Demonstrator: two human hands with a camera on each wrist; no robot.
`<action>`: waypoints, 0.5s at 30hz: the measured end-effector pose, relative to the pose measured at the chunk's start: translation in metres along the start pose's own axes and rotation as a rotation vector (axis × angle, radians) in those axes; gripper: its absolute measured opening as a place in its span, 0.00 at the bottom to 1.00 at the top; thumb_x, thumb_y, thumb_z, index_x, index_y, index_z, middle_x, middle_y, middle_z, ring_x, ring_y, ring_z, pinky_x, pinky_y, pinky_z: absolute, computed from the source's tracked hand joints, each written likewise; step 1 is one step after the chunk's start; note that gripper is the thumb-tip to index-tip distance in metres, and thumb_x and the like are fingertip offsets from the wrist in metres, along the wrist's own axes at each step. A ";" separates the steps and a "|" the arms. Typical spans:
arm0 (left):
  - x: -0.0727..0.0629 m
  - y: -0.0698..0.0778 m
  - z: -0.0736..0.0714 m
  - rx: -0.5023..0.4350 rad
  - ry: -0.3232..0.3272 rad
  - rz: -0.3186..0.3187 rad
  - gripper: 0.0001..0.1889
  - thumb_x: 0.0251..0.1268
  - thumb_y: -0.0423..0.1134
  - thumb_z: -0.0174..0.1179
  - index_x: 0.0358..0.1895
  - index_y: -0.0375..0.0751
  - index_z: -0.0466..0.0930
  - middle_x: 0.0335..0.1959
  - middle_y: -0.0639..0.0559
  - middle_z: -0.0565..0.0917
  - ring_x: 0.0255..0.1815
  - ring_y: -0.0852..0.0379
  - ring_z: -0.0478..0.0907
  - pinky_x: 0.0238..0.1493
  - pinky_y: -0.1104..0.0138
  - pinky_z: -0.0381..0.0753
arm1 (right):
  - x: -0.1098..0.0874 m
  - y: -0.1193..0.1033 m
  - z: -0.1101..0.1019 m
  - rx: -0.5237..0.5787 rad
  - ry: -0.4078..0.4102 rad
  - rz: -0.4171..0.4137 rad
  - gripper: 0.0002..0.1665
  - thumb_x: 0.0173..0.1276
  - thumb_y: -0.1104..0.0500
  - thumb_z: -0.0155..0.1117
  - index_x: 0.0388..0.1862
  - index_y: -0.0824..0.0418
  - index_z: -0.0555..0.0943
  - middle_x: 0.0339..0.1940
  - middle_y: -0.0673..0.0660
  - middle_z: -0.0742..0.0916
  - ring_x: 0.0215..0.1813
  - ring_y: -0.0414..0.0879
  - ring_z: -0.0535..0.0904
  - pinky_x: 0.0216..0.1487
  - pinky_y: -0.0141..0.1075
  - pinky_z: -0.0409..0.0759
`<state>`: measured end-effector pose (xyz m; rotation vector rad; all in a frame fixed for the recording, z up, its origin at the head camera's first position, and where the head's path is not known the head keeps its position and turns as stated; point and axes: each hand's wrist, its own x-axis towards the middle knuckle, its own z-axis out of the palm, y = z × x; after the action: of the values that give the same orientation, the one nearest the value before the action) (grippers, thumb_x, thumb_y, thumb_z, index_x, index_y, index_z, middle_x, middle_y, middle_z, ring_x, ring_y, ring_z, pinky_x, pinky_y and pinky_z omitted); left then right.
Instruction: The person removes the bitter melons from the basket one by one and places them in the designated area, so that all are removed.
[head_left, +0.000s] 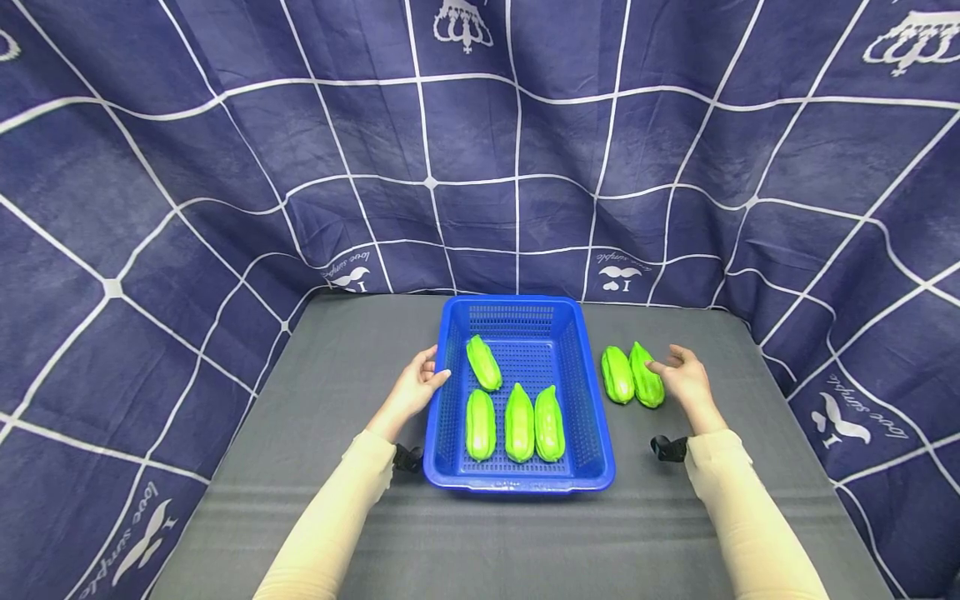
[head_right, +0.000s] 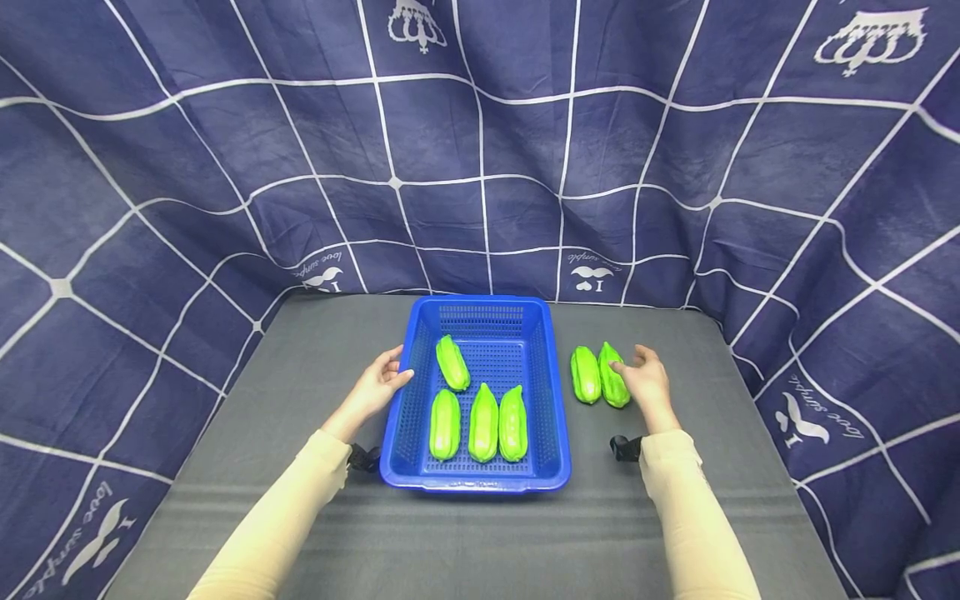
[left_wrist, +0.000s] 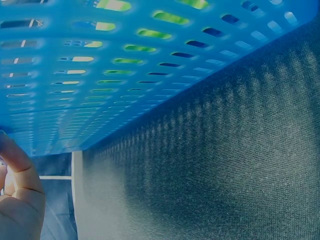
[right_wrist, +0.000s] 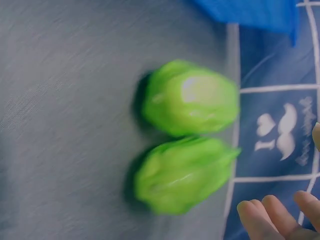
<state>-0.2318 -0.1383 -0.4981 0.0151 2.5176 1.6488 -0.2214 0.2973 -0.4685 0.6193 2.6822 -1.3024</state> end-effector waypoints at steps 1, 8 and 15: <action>0.000 0.000 0.000 0.001 -0.001 -0.001 0.31 0.71 0.33 0.57 0.74 0.30 0.57 0.51 0.33 0.78 0.49 0.43 0.81 0.54 0.53 0.80 | -0.001 -0.005 0.000 0.004 0.003 -0.009 0.44 0.73 0.53 0.56 0.78 0.70 0.50 0.74 0.75 0.63 0.74 0.70 0.59 0.73 0.57 0.61; 0.000 0.000 0.000 0.003 0.006 0.002 0.31 0.71 0.33 0.57 0.74 0.30 0.58 0.50 0.33 0.79 0.47 0.44 0.81 0.53 0.54 0.80 | -0.010 -0.039 0.002 0.087 0.025 -0.125 0.42 0.72 0.54 0.60 0.77 0.70 0.55 0.75 0.71 0.65 0.74 0.66 0.64 0.72 0.54 0.66; 0.000 0.000 -0.001 -0.005 -0.005 0.001 0.32 0.71 0.35 0.58 0.74 0.31 0.57 0.51 0.34 0.78 0.49 0.44 0.81 0.55 0.52 0.80 | -0.018 -0.064 0.009 0.124 0.025 -0.203 0.40 0.71 0.56 0.61 0.75 0.69 0.59 0.75 0.68 0.67 0.74 0.65 0.65 0.71 0.53 0.68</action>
<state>-0.2317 -0.1391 -0.4979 0.0205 2.5098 1.6540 -0.2308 0.2491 -0.4227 0.3843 2.7614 -1.5290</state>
